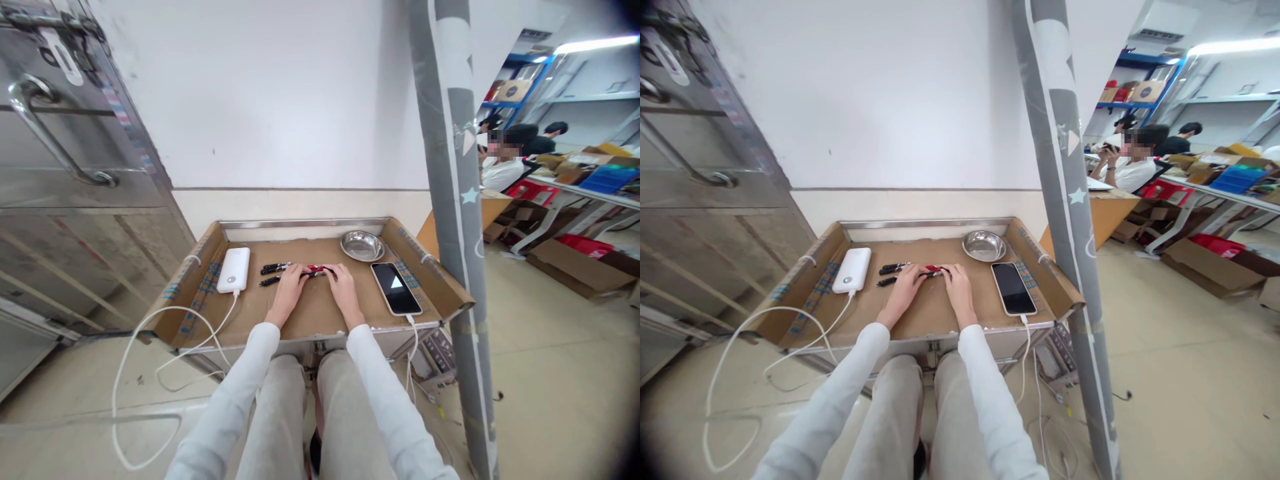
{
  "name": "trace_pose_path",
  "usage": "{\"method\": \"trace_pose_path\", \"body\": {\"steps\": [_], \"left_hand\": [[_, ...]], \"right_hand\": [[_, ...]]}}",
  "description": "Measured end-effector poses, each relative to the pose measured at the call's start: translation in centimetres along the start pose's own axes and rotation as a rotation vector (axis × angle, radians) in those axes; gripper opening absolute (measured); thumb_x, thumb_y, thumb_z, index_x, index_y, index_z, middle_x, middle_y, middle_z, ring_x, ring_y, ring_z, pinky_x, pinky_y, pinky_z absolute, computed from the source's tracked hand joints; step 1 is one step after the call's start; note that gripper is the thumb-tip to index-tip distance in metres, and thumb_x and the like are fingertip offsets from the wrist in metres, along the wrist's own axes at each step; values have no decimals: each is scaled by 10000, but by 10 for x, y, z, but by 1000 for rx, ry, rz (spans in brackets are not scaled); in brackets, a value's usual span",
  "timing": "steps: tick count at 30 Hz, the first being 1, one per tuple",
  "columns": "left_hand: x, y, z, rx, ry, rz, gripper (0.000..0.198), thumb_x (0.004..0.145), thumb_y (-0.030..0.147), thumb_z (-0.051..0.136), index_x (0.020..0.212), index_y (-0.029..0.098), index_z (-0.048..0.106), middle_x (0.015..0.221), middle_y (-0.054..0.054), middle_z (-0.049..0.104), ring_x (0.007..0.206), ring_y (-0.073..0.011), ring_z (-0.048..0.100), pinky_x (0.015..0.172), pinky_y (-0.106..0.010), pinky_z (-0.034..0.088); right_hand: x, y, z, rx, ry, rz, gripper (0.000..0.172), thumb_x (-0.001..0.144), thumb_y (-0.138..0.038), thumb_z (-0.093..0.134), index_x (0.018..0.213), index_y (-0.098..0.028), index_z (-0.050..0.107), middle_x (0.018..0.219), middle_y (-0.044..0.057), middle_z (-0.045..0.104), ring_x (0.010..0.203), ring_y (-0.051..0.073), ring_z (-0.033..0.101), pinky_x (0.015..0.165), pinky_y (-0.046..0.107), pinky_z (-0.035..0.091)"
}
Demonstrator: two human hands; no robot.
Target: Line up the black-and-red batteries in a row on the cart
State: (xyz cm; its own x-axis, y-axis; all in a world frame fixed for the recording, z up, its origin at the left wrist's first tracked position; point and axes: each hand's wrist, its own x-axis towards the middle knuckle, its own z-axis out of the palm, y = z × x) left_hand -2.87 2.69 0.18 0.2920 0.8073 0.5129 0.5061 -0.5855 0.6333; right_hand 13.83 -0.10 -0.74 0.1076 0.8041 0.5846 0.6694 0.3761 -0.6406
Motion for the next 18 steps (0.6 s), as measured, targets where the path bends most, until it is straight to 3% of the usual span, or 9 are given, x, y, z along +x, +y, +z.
{"method": "trace_pose_path", "body": {"steps": [4,11,18], "left_hand": [[-10,9,-2,218,47,123,151,901,211,443,988,200,567,1049,-69,581,1018,-209,533,955,-403,399],[-18,-4,10,148,-185,147,101,887,249,495,913,191,573,952,-48,560,930,-185,557,872,-345,466],[-7,-13,16,134,-128,83,109,895,172,457,931,188,559,994,-54,566,942,-173,567,891,-341,458]], "right_hand": [[-1,4,4,-42,-43,-34,236,926,-274,423,1008,-209,634,942,68,601,896,191,562,853,336,455],[-1,8,8,-56,-175,-79,205,893,-188,454,962,-200,646,930,67,585,902,197,553,857,348,460],[-1,13,13,28,-176,-89,206,877,-147,447,986,-201,613,957,62,564,914,182,563,880,332,462]]}}
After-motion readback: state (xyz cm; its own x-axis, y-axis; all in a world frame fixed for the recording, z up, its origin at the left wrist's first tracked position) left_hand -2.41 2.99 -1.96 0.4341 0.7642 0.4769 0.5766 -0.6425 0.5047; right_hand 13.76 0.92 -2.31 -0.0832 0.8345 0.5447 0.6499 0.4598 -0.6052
